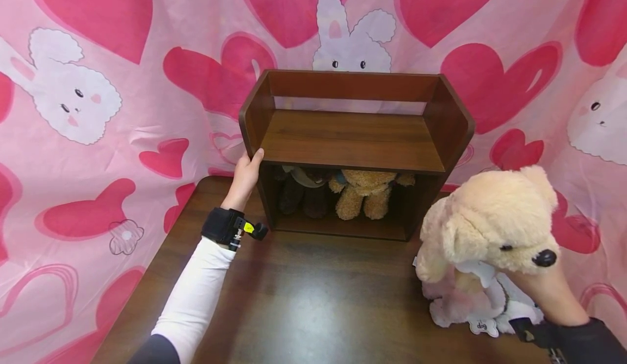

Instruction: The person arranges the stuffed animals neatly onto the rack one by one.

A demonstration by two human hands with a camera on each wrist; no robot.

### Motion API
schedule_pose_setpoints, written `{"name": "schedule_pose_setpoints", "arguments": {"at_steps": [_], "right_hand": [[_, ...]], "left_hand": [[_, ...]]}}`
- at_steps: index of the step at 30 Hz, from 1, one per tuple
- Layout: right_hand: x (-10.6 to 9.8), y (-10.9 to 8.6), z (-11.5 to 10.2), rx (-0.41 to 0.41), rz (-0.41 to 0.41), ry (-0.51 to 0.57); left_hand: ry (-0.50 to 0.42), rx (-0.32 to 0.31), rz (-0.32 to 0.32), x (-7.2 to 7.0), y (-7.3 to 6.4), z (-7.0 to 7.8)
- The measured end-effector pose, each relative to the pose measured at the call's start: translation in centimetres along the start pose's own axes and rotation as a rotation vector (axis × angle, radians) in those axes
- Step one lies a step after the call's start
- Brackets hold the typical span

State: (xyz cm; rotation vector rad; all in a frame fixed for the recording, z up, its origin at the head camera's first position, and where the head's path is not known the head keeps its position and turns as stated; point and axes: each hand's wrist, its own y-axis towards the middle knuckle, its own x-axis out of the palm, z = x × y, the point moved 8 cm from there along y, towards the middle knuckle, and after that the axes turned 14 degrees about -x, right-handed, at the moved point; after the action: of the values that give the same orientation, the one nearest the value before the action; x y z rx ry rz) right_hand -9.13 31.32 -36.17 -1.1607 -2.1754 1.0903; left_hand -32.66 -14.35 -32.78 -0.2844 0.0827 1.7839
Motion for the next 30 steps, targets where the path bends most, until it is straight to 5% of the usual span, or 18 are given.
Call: {"name": "schedule_pose_setpoints", "arguments": {"at_steps": [1, 2, 3, 7, 11, 13, 15, 20, 26, 28, 29, 30], "right_hand": [[0.4, -1.0, -0.9, -0.134, -0.101, 0.089], [0.8, -2.0, -1.0, -0.123, -0.245, 0.316], [0.6, -2.2, -1.2, -0.147, -0.263, 0.296], [0.3, -3.2, -1.1, 0.000, -0.264, 0.530], [0.1, -3.5, -1.3, 0.029, -0.249, 0.672], [-0.4, -3.4, -1.8, -0.091, -0.274, 0.604], [-0.8, -3.6, -2.5, -0.305, -0.362, 0.404], [-2.3, -4.8, -3.5, -0.681, -0.402, 0.081], [-2.3, -5.0, -3.2, -0.700, -0.440, -0.013], [-1.3, -3.2, -1.7, -0.290, -0.393, -0.083], [-0.8, -2.6, 0.5, 0.083, -0.392, -0.073], [-1.5, -4.4, 3.7, 0.720, -0.288, -0.087]], "left_hand": [[0.000, 0.000, 0.001, 0.0, 0.0, 0.0], [-0.001, 0.001, 0.004, 0.0, 0.0, 0.0], [-0.001, 0.002, 0.005, 0.0, 0.0, 0.0], [0.006, 0.010, 0.009, 0.0, 0.1, 0.0], [0.007, 0.011, 0.005, 0.0, 0.1, 0.0], [0.006, 0.009, 0.005, 0.0, 0.1, 0.0], [0.003, 0.007, 0.004, 0.0, 0.1, -0.1], [-0.003, 0.005, 0.006, 0.0, 0.2, -0.1], [-0.003, 0.002, 0.001, 0.1, 0.2, -0.1], [-0.002, 0.001, 0.001, 0.1, 0.2, -0.1], [-0.003, 0.001, 0.000, 0.1, 0.1, -0.1], [-0.005, -0.001, 0.000, 0.1, 0.1, -0.1]]}}
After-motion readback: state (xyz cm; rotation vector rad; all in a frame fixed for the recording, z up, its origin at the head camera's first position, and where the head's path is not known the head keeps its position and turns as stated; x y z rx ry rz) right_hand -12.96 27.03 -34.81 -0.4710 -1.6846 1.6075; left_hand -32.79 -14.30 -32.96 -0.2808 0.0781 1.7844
